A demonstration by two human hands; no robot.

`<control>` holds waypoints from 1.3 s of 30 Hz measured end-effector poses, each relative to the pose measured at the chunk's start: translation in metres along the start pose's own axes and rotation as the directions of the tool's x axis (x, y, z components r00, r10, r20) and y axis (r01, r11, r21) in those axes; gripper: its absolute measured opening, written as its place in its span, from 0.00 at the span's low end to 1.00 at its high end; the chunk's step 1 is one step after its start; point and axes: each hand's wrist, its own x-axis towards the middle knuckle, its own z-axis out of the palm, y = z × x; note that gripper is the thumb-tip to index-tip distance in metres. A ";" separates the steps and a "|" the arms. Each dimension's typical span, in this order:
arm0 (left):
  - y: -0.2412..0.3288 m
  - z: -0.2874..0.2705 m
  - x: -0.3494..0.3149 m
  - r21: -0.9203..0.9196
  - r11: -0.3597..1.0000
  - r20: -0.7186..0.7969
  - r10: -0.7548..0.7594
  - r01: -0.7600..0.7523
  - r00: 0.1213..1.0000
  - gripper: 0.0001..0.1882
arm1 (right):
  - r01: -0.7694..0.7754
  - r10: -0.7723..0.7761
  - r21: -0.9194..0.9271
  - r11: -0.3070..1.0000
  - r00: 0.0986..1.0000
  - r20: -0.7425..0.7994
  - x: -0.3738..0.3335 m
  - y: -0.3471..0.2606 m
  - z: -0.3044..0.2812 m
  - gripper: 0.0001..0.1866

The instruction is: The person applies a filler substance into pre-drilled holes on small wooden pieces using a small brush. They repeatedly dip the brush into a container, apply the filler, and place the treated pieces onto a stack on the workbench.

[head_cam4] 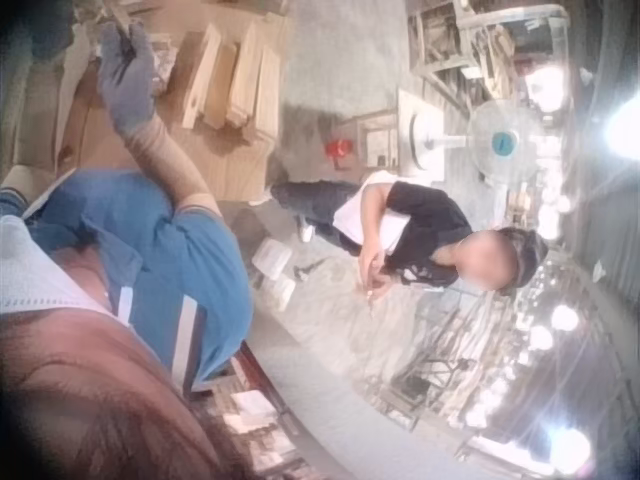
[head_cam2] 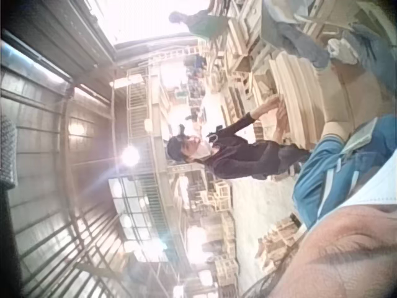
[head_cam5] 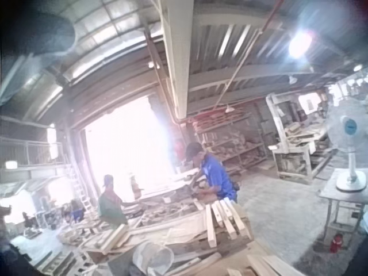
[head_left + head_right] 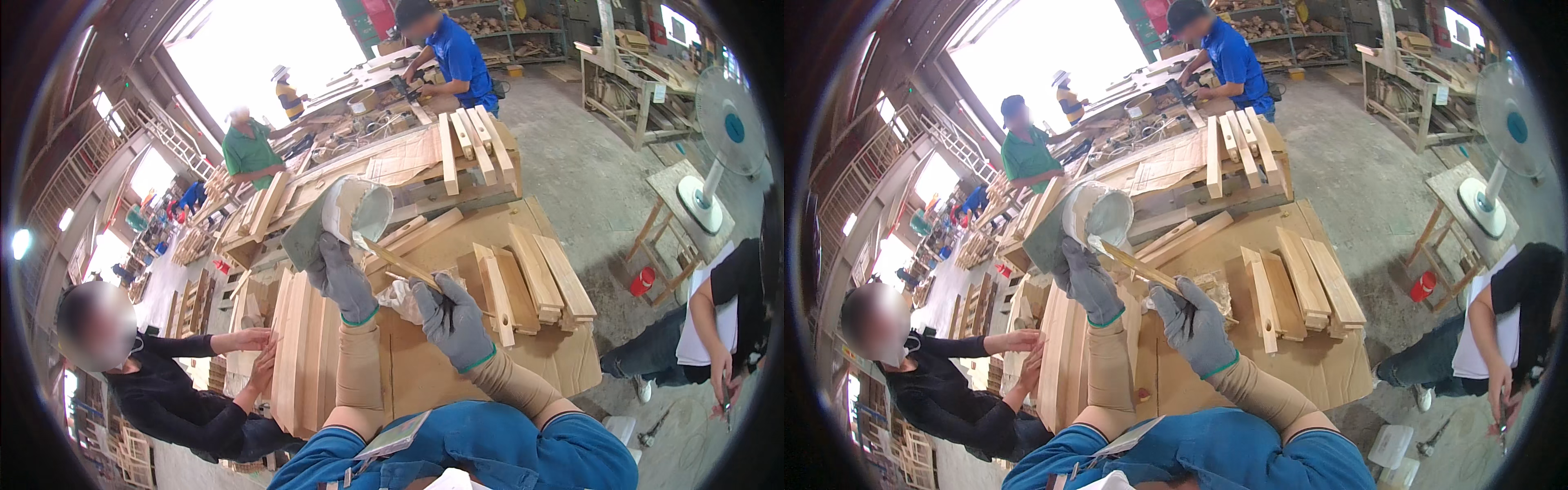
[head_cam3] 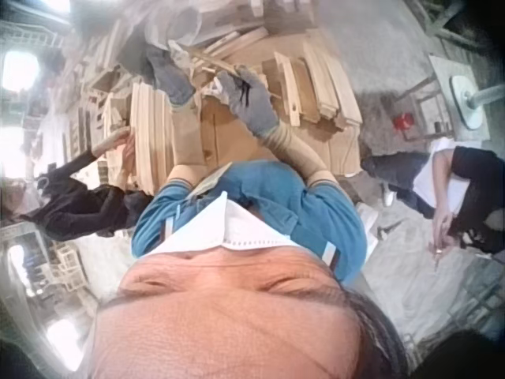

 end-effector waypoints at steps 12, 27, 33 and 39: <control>-0.059 -0.211 -0.031 0.459 0.514 -0.153 -0.757 0.724 0.635 0.12 | 0.441 -0.510 -0.542 0.716 0.860 0.025 -0.029 -0.077 0.005 0.08; -0.082 -0.250 -0.115 0.586 0.262 -0.325 -0.791 0.767 0.519 0.22 | 0.404 -0.575 -0.784 0.471 0.815 0.074 -0.028 -0.043 -0.028 0.14; 0.004 -0.104 -0.140 0.664 0.644 0.484 -0.758 0.380 0.438 0.21 | 0.567 -0.346 -0.810 -0.148 0.738 0.579 -0.013 0.005 -0.087 0.10; 0.036 -0.098 -0.083 0.112 0.441 0.058 -0.897 0.890 0.437 0.16 | 0.231 -0.136 -0.906 -0.355 0.946 0.295 -0.049 -0.014 -0.096 0.15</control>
